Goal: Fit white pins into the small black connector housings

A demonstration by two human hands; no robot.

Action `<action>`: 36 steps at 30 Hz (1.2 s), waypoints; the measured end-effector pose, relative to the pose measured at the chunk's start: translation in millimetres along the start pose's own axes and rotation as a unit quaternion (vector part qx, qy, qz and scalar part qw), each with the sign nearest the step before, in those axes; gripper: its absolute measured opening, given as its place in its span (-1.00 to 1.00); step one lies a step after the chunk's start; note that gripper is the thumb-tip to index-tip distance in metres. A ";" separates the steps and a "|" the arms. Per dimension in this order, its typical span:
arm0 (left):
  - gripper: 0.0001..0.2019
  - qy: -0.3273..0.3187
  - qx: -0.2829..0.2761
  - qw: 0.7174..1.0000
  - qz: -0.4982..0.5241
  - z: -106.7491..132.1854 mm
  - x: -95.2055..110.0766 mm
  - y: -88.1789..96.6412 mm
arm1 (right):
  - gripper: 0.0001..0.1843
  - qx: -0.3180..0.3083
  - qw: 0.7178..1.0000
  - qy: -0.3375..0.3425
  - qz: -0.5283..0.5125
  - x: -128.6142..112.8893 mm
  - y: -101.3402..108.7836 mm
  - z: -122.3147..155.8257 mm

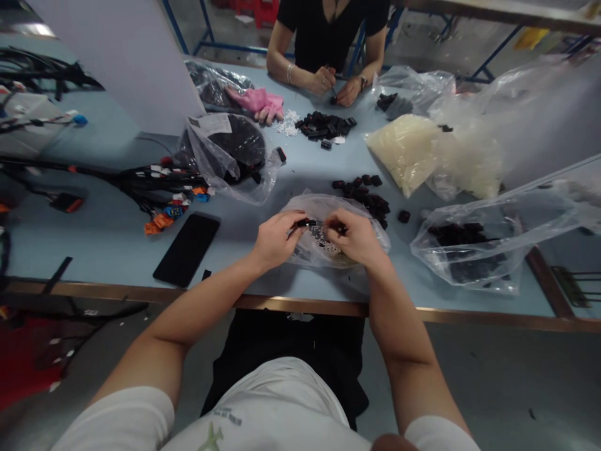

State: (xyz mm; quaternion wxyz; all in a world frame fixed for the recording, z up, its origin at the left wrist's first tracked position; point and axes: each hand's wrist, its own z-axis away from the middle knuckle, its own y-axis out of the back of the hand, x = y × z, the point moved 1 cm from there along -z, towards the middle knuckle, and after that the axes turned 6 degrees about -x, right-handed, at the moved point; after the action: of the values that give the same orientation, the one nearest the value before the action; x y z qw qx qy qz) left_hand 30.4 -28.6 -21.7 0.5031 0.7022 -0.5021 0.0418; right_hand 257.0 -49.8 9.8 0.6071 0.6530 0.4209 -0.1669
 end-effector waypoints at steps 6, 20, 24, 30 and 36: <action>-0.79 0.013 0.000 1.000 -0.011 0.2 -0.4 -0.4 | -0.80 0.066 0.998 -0.011 0.003 -2.1 -1.5 0.1; -0.79 0.017 0.014 1.000 -0.008 -0.3 3.0 0.5 | -0.86 0.149 0.988 0.016 -0.024 -3.1 -7.4 2.7; -0.79 0.008 0.026 0.999 -0.021 0.1 3.4 -1.3 | -0.83 0.135 0.989 0.048 -0.029 -9.7 -12.7 3.0; -0.79 -0.039 0.054 0.997 -0.029 0.8 5.5 -2.9 | -0.88 0.149 0.985 0.066 -0.054 -14.8 -17.3 4.6; -0.76 -0.022 0.037 0.997 -0.067 3.2 6.5 -3.7 | -0.89 0.159 0.983 0.082 -0.035 -14.1 -18.2 5.7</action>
State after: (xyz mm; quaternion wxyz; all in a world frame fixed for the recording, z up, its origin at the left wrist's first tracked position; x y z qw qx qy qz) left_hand 34.9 -35.3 -22.1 0.4678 0.7528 -0.4630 0.0113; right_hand 236.7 -61.7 7.0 0.4529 0.7376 0.4596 -0.1990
